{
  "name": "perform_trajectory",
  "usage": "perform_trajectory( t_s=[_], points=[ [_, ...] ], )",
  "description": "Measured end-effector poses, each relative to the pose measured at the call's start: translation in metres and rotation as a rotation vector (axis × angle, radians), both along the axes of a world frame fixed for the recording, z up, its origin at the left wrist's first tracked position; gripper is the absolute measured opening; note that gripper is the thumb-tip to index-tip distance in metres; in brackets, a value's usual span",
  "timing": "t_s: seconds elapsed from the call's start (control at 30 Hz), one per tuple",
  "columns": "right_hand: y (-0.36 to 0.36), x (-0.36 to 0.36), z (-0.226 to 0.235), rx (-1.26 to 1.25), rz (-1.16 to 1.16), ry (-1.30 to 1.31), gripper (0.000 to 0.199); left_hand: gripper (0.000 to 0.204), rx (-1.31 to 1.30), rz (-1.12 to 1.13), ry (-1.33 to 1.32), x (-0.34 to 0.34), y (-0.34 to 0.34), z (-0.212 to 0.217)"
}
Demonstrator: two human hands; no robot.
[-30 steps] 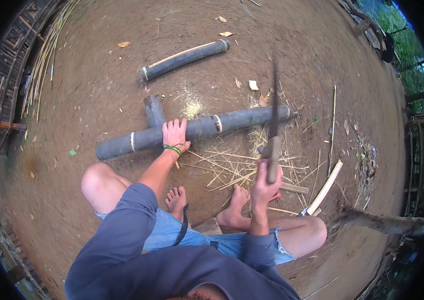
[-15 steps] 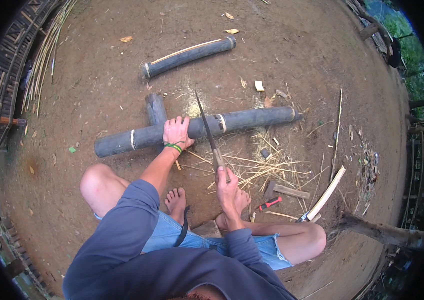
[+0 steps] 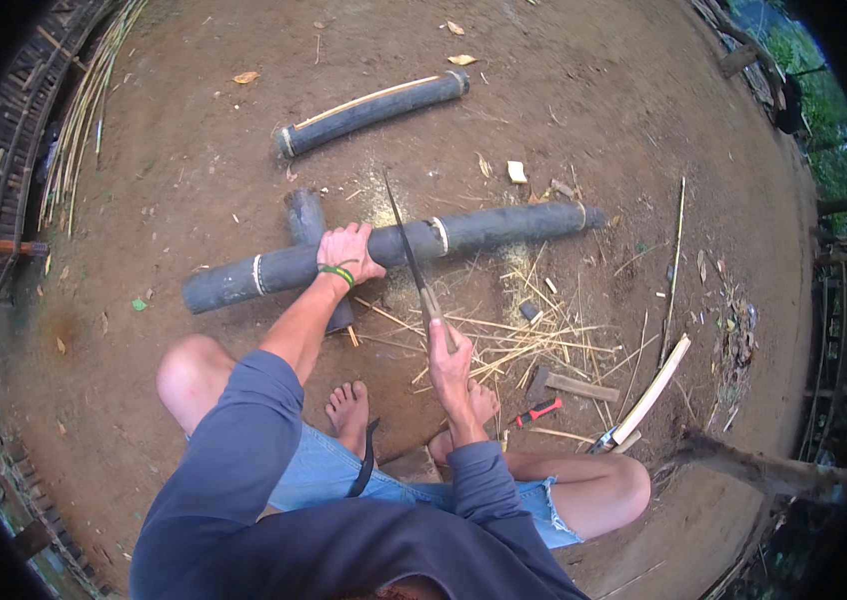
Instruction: The person sits on the ground and uses a hand saw to cut a thick bamboo pole that is secured in a cross-shaped wooden jig. The person repeatedly saws through the bamboo, occasionally adjusting the pole's position within the jig.
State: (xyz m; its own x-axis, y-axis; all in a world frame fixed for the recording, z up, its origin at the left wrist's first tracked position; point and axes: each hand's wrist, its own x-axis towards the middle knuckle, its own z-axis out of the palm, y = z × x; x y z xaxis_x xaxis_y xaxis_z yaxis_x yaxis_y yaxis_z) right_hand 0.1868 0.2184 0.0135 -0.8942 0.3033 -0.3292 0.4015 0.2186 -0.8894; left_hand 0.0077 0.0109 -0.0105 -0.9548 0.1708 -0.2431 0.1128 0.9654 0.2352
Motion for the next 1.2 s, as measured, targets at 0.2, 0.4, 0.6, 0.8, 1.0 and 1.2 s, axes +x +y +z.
perform_trajectory(
  t_s=[0.2,0.4,0.6,0.8,1.0,1.2],
  points=[
    [-0.029,0.011,0.041,0.031,-0.064,-0.063,0.043,0.076,0.012,-0.073,-0.016,0.003,-0.007,0.001],
    [-0.024,0.051,-0.082,0.103,-0.164,0.261,0.034,0.082,0.035,-0.089,-0.105,-0.007,0.003,0.009],
    [-0.053,0.024,-0.024,-0.041,-0.147,0.129,0.040,0.082,-0.126,-0.061,0.134,0.009,0.014,-0.017],
    [-0.041,-0.018,0.005,-0.062,-0.139,0.061,0.044,0.079,-0.058,-0.108,-0.203,-0.038,0.005,0.011],
    [-0.055,-0.007,-0.083,0.015,-0.175,0.349,0.041,0.087,-0.035,-0.113,-0.270,-0.056,0.005,0.013],
    [-0.052,-0.035,-0.029,-0.103,-0.049,0.317,0.040,0.078,-0.061,-0.086,0.173,-0.020,0.010,-0.014]
  ],
)
